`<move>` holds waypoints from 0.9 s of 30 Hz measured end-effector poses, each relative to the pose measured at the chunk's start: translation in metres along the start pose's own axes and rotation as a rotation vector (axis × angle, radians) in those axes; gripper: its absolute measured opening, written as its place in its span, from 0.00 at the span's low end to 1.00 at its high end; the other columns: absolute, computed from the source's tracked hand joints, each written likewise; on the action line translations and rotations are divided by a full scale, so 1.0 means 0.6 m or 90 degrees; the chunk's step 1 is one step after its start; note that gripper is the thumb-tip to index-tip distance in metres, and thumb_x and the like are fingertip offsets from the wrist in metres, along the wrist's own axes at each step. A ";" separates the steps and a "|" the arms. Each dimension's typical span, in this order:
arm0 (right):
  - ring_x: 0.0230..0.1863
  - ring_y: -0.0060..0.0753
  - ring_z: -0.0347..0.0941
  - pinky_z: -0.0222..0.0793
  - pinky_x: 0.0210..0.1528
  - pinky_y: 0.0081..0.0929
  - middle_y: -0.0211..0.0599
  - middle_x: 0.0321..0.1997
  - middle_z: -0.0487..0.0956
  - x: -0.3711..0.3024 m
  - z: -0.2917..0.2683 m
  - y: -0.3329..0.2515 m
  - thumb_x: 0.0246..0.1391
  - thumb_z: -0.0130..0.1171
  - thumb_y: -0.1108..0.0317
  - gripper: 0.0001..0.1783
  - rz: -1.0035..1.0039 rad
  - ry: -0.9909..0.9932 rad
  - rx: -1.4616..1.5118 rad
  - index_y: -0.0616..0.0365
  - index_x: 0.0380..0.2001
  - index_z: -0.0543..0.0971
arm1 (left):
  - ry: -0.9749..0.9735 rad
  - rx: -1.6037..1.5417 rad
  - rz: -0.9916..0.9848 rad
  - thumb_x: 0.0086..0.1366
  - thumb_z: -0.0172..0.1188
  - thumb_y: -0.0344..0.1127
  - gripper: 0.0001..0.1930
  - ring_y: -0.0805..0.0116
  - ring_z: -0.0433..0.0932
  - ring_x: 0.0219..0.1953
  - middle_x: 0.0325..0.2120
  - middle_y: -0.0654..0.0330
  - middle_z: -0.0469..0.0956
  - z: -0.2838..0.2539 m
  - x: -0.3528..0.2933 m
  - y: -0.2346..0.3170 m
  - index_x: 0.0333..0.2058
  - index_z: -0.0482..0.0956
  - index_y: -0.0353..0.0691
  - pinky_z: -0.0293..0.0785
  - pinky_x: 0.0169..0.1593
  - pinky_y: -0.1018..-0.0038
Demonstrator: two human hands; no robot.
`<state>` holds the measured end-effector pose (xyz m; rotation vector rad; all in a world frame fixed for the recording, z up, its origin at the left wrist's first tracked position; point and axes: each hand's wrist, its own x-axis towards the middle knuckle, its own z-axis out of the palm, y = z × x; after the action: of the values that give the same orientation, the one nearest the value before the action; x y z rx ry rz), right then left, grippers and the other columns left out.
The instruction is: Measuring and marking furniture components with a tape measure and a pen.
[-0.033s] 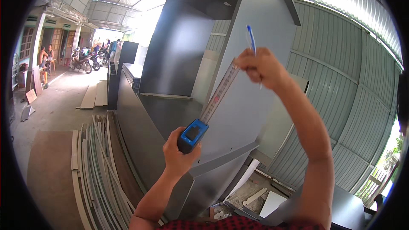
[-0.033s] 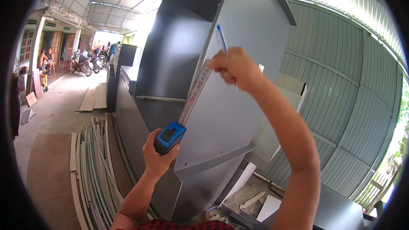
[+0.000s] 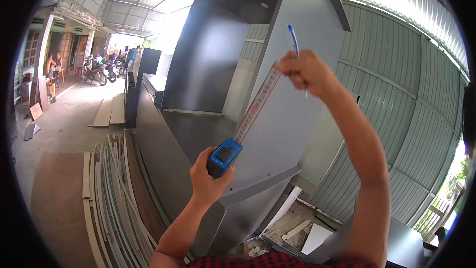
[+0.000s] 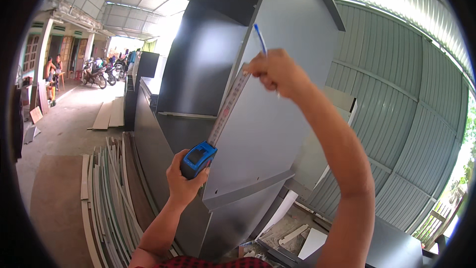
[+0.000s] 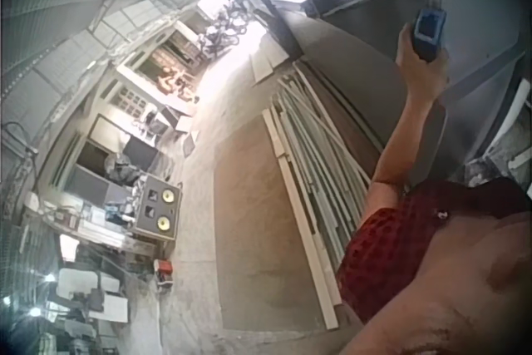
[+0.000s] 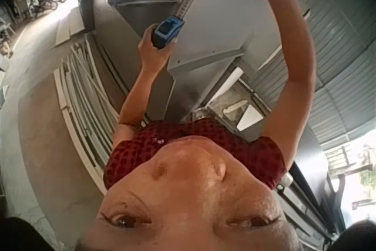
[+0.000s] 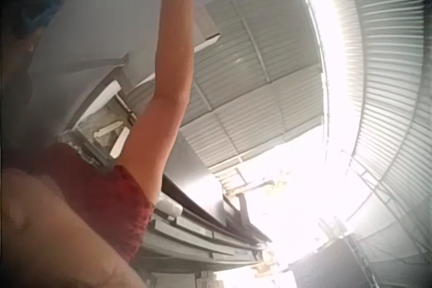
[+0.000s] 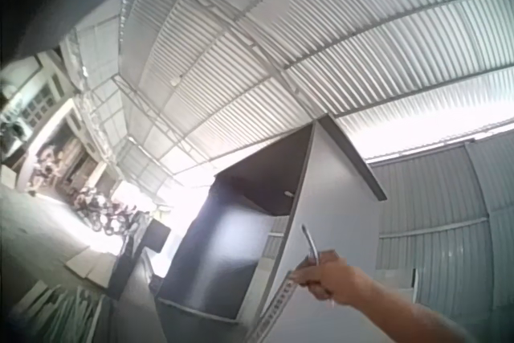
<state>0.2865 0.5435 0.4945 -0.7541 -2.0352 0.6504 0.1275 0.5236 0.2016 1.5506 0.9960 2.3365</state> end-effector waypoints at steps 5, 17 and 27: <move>0.11 0.13 0.54 0.44 0.12 0.17 0.29 0.16 0.67 0.103 -0.055 -0.061 0.48 0.61 0.71 0.09 -0.035 0.133 -0.127 0.62 0.21 0.72 | -0.003 -0.011 0.003 0.46 0.68 0.32 0.23 0.70 0.78 0.31 0.29 0.58 0.78 0.012 0.028 -0.020 0.42 0.72 0.34 0.74 0.38 0.75; 0.12 0.21 0.59 0.47 0.12 0.22 0.31 0.14 0.68 0.289 -0.085 -0.096 0.48 0.58 0.73 0.09 -0.200 0.335 -0.117 0.63 0.18 0.73 | 0.028 -0.013 -0.024 0.46 0.68 0.32 0.23 0.70 0.79 0.32 0.30 0.57 0.79 0.011 0.029 -0.064 0.42 0.72 0.34 0.74 0.38 0.76; 0.10 0.26 0.61 0.50 0.10 0.27 0.37 0.13 0.70 0.337 -0.098 -0.071 0.49 0.56 0.66 0.13 -0.248 0.345 -0.204 0.65 0.19 0.73 | 0.041 0.033 -0.037 0.45 0.68 0.32 0.23 0.70 0.79 0.32 0.30 0.56 0.79 0.012 0.016 -0.087 0.42 0.72 0.34 0.74 0.38 0.75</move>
<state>0.2319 0.6677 0.6608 -0.6032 -1.7157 -0.1051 0.1183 0.5711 0.1786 1.4525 1.1098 2.3520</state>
